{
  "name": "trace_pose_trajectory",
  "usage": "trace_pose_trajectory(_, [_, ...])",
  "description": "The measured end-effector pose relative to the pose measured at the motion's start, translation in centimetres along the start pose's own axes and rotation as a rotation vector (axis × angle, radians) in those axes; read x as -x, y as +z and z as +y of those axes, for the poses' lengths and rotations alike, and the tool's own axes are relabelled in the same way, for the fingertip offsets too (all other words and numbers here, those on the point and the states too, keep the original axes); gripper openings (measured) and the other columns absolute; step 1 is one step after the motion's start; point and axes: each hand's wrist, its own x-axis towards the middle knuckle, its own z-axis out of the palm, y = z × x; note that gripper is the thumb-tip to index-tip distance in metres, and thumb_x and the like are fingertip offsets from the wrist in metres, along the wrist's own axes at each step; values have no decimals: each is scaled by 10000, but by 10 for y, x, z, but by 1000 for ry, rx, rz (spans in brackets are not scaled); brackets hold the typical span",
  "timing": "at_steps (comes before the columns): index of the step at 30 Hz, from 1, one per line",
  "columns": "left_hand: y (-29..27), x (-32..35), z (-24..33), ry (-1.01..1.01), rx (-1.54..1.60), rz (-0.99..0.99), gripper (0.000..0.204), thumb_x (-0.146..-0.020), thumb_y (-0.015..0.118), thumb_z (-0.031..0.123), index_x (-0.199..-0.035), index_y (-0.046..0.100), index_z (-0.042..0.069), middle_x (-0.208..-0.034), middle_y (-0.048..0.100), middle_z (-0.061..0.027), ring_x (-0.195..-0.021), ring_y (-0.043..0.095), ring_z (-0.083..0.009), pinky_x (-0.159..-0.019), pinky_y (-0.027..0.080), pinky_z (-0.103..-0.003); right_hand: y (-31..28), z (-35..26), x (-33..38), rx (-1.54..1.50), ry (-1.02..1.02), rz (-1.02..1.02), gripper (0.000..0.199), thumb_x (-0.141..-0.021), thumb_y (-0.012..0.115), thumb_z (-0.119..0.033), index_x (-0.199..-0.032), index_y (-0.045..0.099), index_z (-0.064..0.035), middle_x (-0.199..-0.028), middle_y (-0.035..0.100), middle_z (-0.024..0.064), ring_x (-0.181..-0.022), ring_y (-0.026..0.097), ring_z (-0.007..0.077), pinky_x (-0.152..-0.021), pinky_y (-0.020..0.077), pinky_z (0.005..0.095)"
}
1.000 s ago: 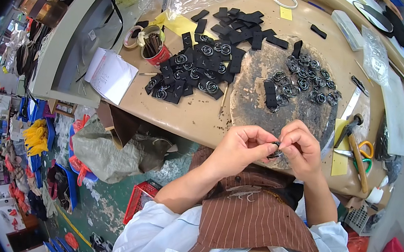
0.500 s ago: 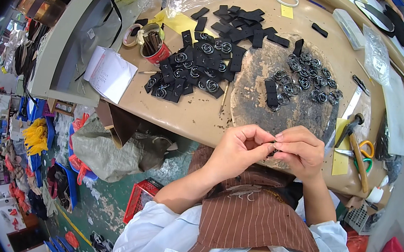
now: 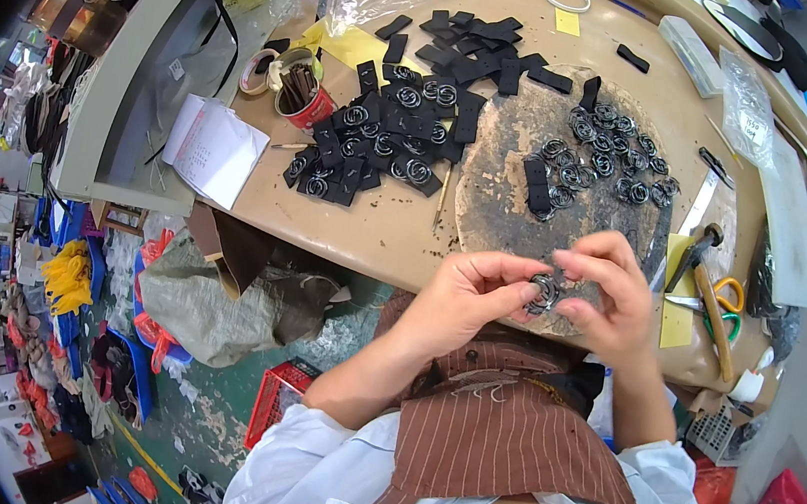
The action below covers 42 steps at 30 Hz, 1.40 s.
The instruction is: The person repeatedly picks up small black rectangular pieces and metal springs from a table, inserts the springs into the pieces, and places the assembled units into a growing pile. The process is continuous and repetitive throughout the clip.
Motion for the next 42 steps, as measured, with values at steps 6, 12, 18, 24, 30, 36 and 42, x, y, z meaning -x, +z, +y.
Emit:
trace_pose_trajectory(6, [-10, 3, 11, -55, -147, -227, 617, -808, 622, 14, -1327, 293, -44, -816, 592, -53, -720, 590, -89, -662, 506, -214, -28, -10, -28, -42, 1, -600, 307, -683, 745, -123, -967, 656, -49, -874, 565, 56, -794, 570, 199, -692, 459, 304])
trace_pose_trajectory(12, [-8, 5, 6, -103, -194, -203, 540, -796, 606, -3, -1272, 355, -49, -804, 578, -41, -726, 584, -87, -663, 484, -206, -13, 8, -11, -188, -56, -500, 190, -660, 761, -92, -813, 653, -57, -841, 601, 50, -745, 588, 178, -654, 467, 274])
trace_pose_trajectory(18, [-13, -13, 2, -45, -303, -196, 474, -794, 653, 46, -1217, 445, -7, -822, 619, -44, -772, 595, -92, -691, 488, -235, -9, 19, 15, -226, 31, -210, 129, -706, 709, -23, -805, 625, -17, -835, 623, 83, -773, 597, 178, -689, 465, 273])
trace_pose_trajectory(24, [-79, -121, 42, 520, -1353, 733, 438, -718, 729, 157, -1055, 541, -51, -933, 617, -170, -862, 615, -248, -752, 495, -324, -16, 22, 30, -584, 185, -38, 208, -758, 652, 2, -940, 553, 20, -933, 596, 137, -887, 566, 179, -783, 448, 291])
trace_pose_trajectory(30, [-83, -144, 59, 236, -1311, 653, 339, -711, 698, 154, -955, 565, -40, -914, 625, -197, -849, 611, -316, -766, 484, -358, -15, 17, 37, -591, 385, 3, 301, -774, 601, 83, -1061, 530, 33, -970, 599, 121, -830, 625, 158, -715, 516, 239])
trace_pose_trajectory(36, [-62, -104, 36, 484, -1070, 693, 155, -736, 611, 103, -824, 558, -14, -705, 626, -145, -656, 626, -262, -630, 481, -333, -13, 30, 37, -568, 399, -1, 271, -761, 639, 63, -1011, 548, 14, -916, 579, 68, -842, 616, 144, -705, 504, 246])
trace_pose_trajectory(42, [-26, -60, -8, 104, -46, 75, 99, -804, 547, 95, -737, 541, 23, -638, 553, -36, -538, 506, -112, -507, 420, -258, -11, 29, 32, -527, 349, -4, 211, -758, 646, 63, -948, 569, 14, -898, 576, 64, -818, 619, 150, -684, 497, 238])
